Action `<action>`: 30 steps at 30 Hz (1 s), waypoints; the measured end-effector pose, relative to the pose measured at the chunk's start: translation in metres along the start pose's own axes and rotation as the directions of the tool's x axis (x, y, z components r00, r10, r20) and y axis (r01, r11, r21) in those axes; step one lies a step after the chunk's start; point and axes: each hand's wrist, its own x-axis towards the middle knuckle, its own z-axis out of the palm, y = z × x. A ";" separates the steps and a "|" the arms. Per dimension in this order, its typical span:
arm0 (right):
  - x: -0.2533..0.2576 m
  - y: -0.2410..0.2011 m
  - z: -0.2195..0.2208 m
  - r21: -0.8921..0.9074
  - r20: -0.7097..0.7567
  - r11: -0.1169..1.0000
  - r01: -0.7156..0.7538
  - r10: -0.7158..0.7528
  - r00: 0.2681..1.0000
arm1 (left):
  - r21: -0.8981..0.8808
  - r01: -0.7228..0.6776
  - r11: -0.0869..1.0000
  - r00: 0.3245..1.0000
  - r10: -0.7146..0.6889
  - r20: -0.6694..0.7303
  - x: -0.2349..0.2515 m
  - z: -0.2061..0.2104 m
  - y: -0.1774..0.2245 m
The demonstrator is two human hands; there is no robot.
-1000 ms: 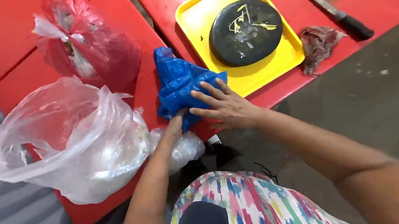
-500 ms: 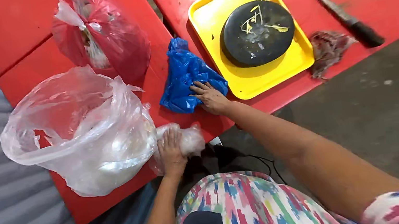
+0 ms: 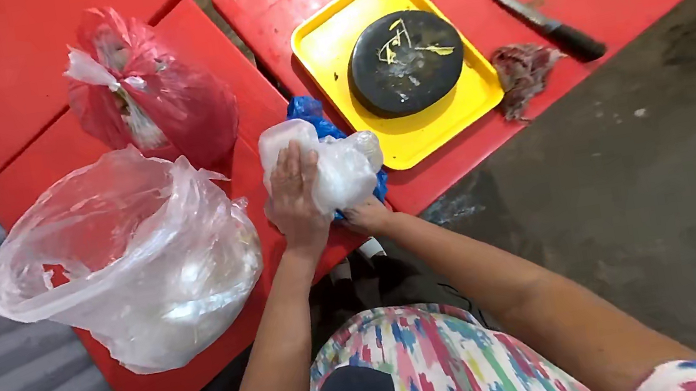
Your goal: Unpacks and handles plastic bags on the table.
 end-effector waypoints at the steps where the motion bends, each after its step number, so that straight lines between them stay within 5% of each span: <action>1: -0.003 -0.001 0.003 -0.003 0.054 1.000 -0.029 0.029 0.998 | 0.111 0.014 0.994 0.987 -0.032 0.157 -0.007 0.016 -0.009; 4: -0.015 0.005 0.016 -0.027 0.094 1.000 -0.013 0.016 0.995 | 0.231 0.123 0.965 0.812 -0.232 0.535 -0.043 0.059 -0.043; 7: -0.024 0.009 0.018 -0.066 0.041 0.997 0.049 -0.047 0.998 | 0.212 0.152 0.965 0.781 -0.249 0.573 -0.049 0.063 -0.049; 12: -0.056 0.012 0.019 -0.272 -0.257 0.945 0.180 -0.252 0.933 | 0.158 0.203 0.966 0.737 -0.258 0.625 -0.040 0.048 -0.042; 18: -0.083 0.014 0.001 -0.289 -0.301 0.932 0.220 -0.307 0.903 | 0.044 0.199 0.979 0.654 -0.166 0.738 -0.052 0.025 -0.022; 20: -0.078 0.010 -0.009 -0.262 -0.290 0.937 0.231 -0.305 0.907 | 0.049 0.248 0.968 0.699 -0.213 0.683 -0.055 0.023 -0.019; 23: -0.072 0.009 -0.021 -0.216 -0.308 0.947 0.237 -0.297 0.904 | -0.107 0.503 0.858 0.805 -0.419 0.421 -0.052 0.014 -0.026; 27: -0.070 -0.018 -0.038 0.075 -0.488 0.973 0.218 -0.155 0.859 | -0.406 0.624 0.667 0.767 -0.622 0.156 -0.022 -0.023 -0.003; 30: -0.060 -0.042 -0.058 0.570 -0.461 0.796 0.203 0.106 0.881 | -0.566 0.732 0.380 0.628 -0.699 0.342 -0.004 -0.051 0.039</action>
